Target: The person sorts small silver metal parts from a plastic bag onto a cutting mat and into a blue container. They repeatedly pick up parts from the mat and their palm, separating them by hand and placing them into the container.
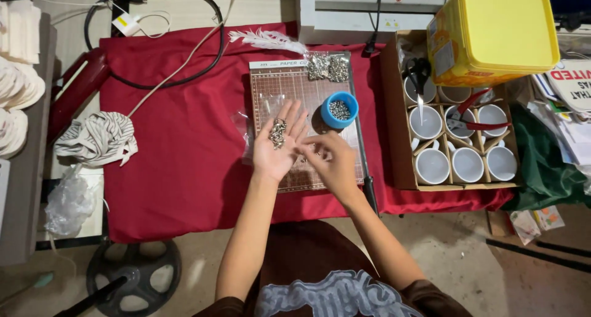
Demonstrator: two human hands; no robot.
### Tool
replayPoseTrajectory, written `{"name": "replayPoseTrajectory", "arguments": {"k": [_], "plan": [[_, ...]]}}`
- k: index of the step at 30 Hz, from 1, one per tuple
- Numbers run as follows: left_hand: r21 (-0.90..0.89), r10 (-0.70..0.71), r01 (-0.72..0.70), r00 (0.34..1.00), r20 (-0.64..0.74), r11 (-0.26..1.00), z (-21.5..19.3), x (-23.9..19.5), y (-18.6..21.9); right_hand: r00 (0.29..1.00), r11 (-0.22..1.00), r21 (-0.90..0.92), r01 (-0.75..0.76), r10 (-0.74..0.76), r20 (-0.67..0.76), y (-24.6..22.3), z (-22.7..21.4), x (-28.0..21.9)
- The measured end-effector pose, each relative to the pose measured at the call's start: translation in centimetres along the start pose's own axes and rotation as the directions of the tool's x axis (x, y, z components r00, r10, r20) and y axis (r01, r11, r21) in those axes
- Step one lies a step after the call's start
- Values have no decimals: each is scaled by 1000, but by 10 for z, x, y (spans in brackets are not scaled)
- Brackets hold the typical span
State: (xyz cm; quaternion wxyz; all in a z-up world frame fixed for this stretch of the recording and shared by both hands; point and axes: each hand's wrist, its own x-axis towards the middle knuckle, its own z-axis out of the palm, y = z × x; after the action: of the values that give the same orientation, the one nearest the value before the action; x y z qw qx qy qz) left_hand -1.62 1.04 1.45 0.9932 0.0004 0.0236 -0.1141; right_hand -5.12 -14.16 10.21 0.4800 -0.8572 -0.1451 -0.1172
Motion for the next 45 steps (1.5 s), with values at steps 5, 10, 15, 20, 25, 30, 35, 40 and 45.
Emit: {"name": "replayPoseTrajectory", "arguments": {"k": [5, 10, 15, 20, 25, 30, 35, 40, 45], "plan": [[84, 32, -30, 999, -22, 996, 14, -1, -15, 990, 994, -84, 73, -62, 128, -6, 10, 7], [36, 18, -17, 1000, -24, 999, 15, 1, -15, 993, 999, -27, 45, -41, 109, 3, 3, 6], [-119, 62, -63, 998, -11, 991, 25, -5, -3, 989, 988, -57, -145, 147, 27, 37, -6, 1], [-188, 50, -31, 994, 95, 982, 17, -1, -1, 993, 983, -173, -67, 83, 83, 100, 14, -14], [-113, 28, -18, 996, 86, 993, 15, -8, 10, 995, 989, -120, -89, 94, 42, 76, 21, -10], [24, 31, -32, 999, 41, 999, 17, 1, 11, 1000, 999, -35, -13, 13, -7, -1, 7, 17], [63, -14, 9, 996, 83, 998, 33, 9, 6, 992, 984, -131, 117, -109, 67, -21, 16, 32], [49, -66, 63, 996, 58, 997, 34, 11, 12, 1000, 999, -35, 21, -21, 10, -19, 21, 27], [-125, -81, 88, 995, 55, 988, 34, 13, 24, 977, 985, 6, -174, 173, -126, 25, 19, 6]]}}
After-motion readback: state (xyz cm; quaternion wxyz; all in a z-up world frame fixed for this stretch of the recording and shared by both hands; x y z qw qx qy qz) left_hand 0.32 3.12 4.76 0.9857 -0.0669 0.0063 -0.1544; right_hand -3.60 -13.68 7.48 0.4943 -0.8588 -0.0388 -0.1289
